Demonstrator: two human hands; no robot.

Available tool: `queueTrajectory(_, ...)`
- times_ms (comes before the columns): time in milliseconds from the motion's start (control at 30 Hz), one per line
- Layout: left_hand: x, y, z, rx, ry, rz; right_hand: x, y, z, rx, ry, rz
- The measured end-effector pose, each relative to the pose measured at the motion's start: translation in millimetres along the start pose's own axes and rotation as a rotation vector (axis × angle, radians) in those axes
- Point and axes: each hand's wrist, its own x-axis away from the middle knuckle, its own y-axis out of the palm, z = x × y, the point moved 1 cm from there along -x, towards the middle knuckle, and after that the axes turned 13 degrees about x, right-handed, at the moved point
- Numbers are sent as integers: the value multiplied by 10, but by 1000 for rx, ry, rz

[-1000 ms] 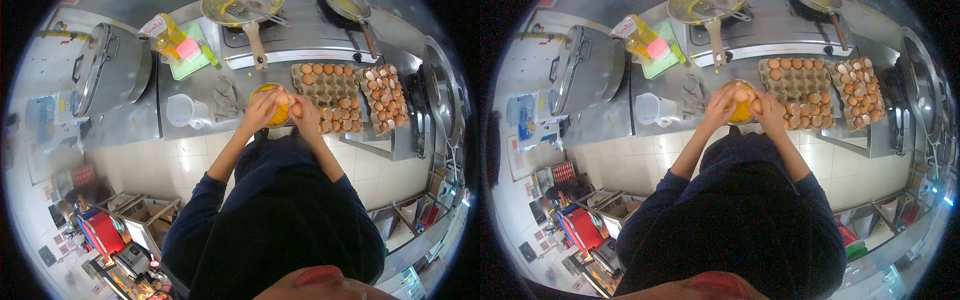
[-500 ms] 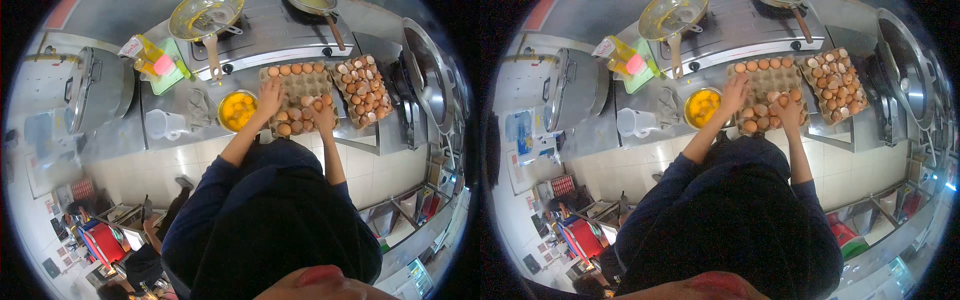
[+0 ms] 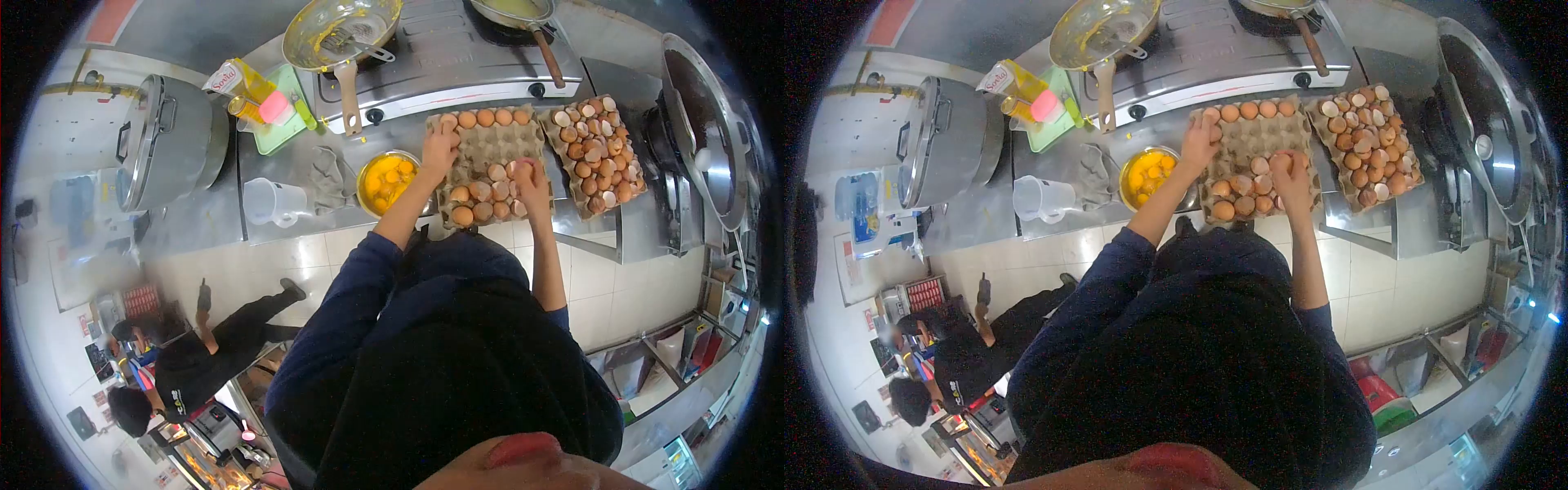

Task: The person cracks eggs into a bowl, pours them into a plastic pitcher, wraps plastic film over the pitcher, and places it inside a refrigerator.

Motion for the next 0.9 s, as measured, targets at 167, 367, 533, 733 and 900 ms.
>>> queueTrajectory(167,159,-219,63,1177,-272,166,178,89,-517,-213,-73,-5)
queueTrajectory(367,649,-1042,200,1721,-834,-84,499,309,-1449,148,-693,200)
queueTrajectory(533,919,-1291,67,1755,-859,-52,586,799,-1536,177,-802,76)
queueTrajectory(733,1160,-1567,-166,1756,-840,5,656,933,-1851,-320,-400,-37)
queueTrajectory(900,1284,-1923,-137,1779,-574,65,571,1222,-1703,-980,271,-663)
